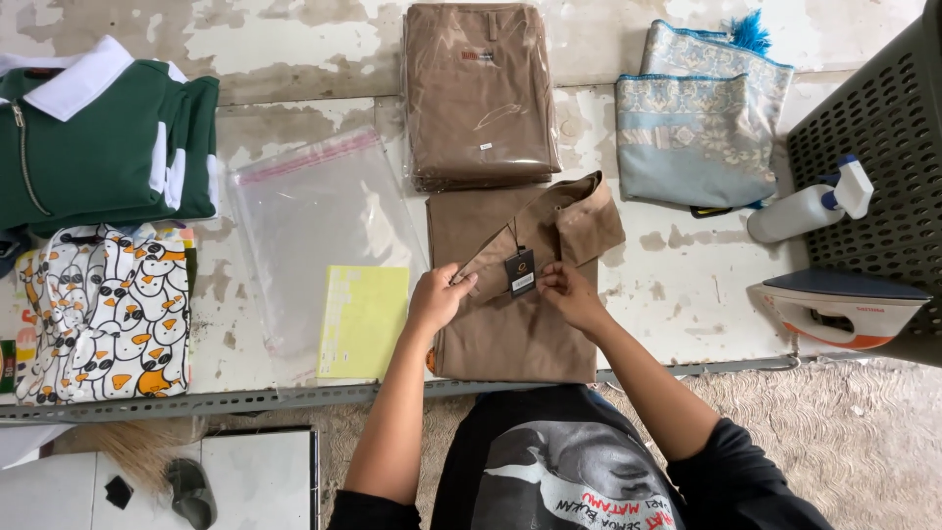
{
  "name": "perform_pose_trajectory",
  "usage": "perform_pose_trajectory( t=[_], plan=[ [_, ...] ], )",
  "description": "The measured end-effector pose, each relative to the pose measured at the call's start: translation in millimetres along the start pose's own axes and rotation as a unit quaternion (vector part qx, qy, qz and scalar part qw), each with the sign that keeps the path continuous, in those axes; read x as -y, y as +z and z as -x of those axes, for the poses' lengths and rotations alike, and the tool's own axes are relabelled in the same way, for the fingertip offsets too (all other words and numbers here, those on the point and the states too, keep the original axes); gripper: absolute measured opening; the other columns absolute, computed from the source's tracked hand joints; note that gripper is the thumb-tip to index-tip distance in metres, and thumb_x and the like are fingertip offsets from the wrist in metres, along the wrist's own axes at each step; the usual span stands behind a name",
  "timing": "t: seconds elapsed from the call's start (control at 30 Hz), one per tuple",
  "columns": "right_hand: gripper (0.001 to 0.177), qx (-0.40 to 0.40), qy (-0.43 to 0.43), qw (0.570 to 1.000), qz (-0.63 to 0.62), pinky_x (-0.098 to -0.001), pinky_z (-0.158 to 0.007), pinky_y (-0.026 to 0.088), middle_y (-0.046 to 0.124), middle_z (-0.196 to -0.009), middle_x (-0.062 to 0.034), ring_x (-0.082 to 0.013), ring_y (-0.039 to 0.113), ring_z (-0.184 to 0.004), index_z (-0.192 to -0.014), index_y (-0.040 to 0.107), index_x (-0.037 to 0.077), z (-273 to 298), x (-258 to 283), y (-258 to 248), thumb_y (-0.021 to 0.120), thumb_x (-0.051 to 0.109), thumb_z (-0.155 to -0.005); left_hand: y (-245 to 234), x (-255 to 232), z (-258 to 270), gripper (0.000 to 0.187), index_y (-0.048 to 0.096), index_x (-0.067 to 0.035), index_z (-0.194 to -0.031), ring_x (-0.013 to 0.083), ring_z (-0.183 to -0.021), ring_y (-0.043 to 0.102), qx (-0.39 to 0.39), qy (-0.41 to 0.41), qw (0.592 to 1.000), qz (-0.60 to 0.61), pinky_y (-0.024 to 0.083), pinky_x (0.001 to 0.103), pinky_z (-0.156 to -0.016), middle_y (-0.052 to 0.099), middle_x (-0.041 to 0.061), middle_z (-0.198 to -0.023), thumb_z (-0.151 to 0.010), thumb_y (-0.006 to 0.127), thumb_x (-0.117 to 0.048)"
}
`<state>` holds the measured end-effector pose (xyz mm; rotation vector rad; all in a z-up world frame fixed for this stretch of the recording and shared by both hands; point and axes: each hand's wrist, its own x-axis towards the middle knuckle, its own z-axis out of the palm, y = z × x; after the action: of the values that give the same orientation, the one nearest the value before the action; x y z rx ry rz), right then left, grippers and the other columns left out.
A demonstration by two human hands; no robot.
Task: Folding a pair of brown trousers neatly on a work table in a garment factory.
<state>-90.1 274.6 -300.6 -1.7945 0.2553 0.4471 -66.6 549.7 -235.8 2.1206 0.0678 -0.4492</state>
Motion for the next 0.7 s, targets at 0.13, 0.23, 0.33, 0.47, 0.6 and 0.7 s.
perform_pose_trajectory(
  t=[0.13,0.23,0.33,0.47,0.6,0.7],
  plan=[
    [0.044,0.003,0.002,1.0,-0.026,-0.0333,-0.081,0.057,0.074,-0.106,-0.0116,-0.0224,0.07,-0.097,-0.132,0.056,0.004,0,1,-2,0.069,0.004,-0.09,1,6,-6,0.027,0.076,-0.012,-0.093,0.0408,-0.083,0.069,0.012,-0.015,1.0,0.006,0.051,0.044,-0.073,0.072,0.017,-0.08,-0.089,0.068,-0.038],
    [0.042,-0.007,0.018,0.998,-0.068,-0.0304,-0.076,0.059,0.071,-0.1,-0.01,-0.0193,0.068,-0.089,-0.129,0.059,0.002,10,13,0,0.07,0.001,-0.089,1,2,-6,0.027,0.076,-0.01,-0.092,0.0404,-0.082,0.069,0.007,-0.011,1.0,0.006,0.051,0.044,-0.071,0.071,0.018,-0.08,-0.089,0.069,-0.037],
    [0.035,-0.011,0.036,0.996,-0.079,-0.028,-0.078,0.057,0.067,-0.098,-0.0086,-0.0173,0.063,-0.089,-0.125,0.064,0.001,18,23,1,0.066,0.001,-0.09,-1,-6,-4,0.027,0.077,-0.011,-0.096,0.0405,-0.085,0.07,0.012,-0.014,1.0,0.016,0.052,0.043,-0.074,0.073,0.018,-0.083,-0.089,0.068,-0.036],
    [0.032,-0.002,0.039,0.996,-0.081,-0.0279,-0.077,0.057,0.071,-0.097,-0.0109,-0.0172,0.063,-0.087,-0.123,0.067,0.001,16,14,1,0.067,0.002,-0.091,-4,-17,2,0.027,0.079,-0.015,-0.103,0.0416,-0.097,0.069,0.017,-0.017,0.999,0.027,0.054,0.044,-0.08,0.075,0.016,-0.093,-0.089,0.068,-0.036],
    [0.03,0.009,0.044,0.996,-0.072,-0.0274,-0.076,0.057,0.072,-0.095,-0.0094,-0.0163,0.064,-0.087,-0.122,0.069,0.001,20,17,3,0.068,0.005,-0.092,-3,-16,3,0.029,0.079,-0.017,-0.109,0.0412,-0.106,0.068,0.022,-0.016,0.999,0.026,0.054,0.046,-0.087,0.077,0.014,-0.102,-0.09,0.067,-0.036],
    [0.03,0.017,0.052,0.995,-0.079,-0.0308,-0.08,0.059,0.074,-0.096,-0.0125,-0.0193,0.068,-0.09,-0.122,0.07,0.002,21,16,4,0.068,0.005,-0.092,-2,-18,4,0.029,0.079,-0.016,-0.109,0.0411,-0.106,0.068,0.018,-0.008,0.999,0.028,0.054,0.047,-0.087,0.077,0.014,-0.103,-0.09,0.068,-0.034]
  ],
)
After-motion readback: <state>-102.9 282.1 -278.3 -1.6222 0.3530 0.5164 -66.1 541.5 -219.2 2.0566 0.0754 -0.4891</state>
